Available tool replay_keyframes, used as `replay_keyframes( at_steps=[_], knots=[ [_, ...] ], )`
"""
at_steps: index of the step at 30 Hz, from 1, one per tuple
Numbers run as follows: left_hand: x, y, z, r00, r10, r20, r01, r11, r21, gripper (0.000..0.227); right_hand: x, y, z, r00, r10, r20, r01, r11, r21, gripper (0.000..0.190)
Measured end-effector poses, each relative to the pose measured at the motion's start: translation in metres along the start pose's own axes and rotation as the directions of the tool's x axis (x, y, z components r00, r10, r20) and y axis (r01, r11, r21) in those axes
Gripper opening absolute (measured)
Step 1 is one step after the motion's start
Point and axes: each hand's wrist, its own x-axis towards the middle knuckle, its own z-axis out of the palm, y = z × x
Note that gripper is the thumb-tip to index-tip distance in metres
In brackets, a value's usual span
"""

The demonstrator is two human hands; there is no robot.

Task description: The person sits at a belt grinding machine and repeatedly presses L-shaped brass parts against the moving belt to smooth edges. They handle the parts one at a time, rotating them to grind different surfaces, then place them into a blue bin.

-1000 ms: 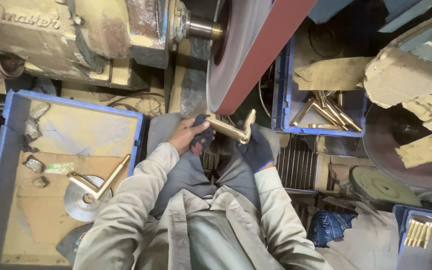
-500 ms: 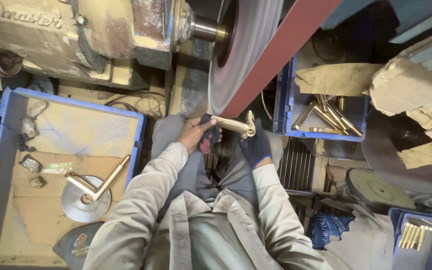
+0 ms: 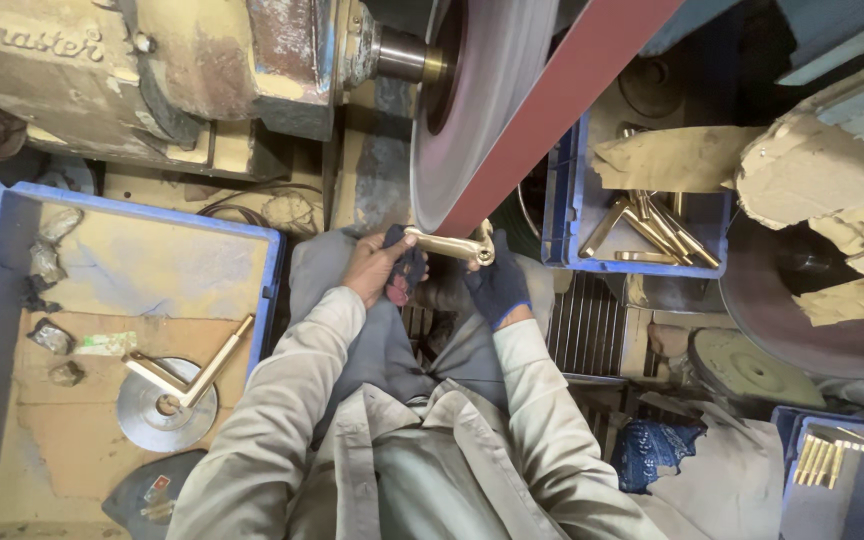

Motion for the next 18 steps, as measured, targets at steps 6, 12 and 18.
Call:
replay_keyframes(
  at_steps=[6,12,18],
  knots=[
    [-0.002,0.004,-0.009,0.999,0.027,0.020,-0.027,1.000,-0.007,0.031,0.009,0.002,0.009,0.973,0.188,-0.132,-0.149,0.954,0.260,0.029],
    [-0.003,0.005,-0.018,1.000,0.002,-0.009,-0.002,0.999,-0.040,0.029,0.007,0.002,0.026,0.989,0.143,-0.047,-0.123,0.947,0.298,0.036],
    [-0.007,0.008,-0.027,1.000,0.013,0.004,-0.012,0.997,-0.077,0.028,-0.005,0.007,0.032,0.865,-0.382,0.325,0.465,0.369,-0.805,0.055]
  ],
)
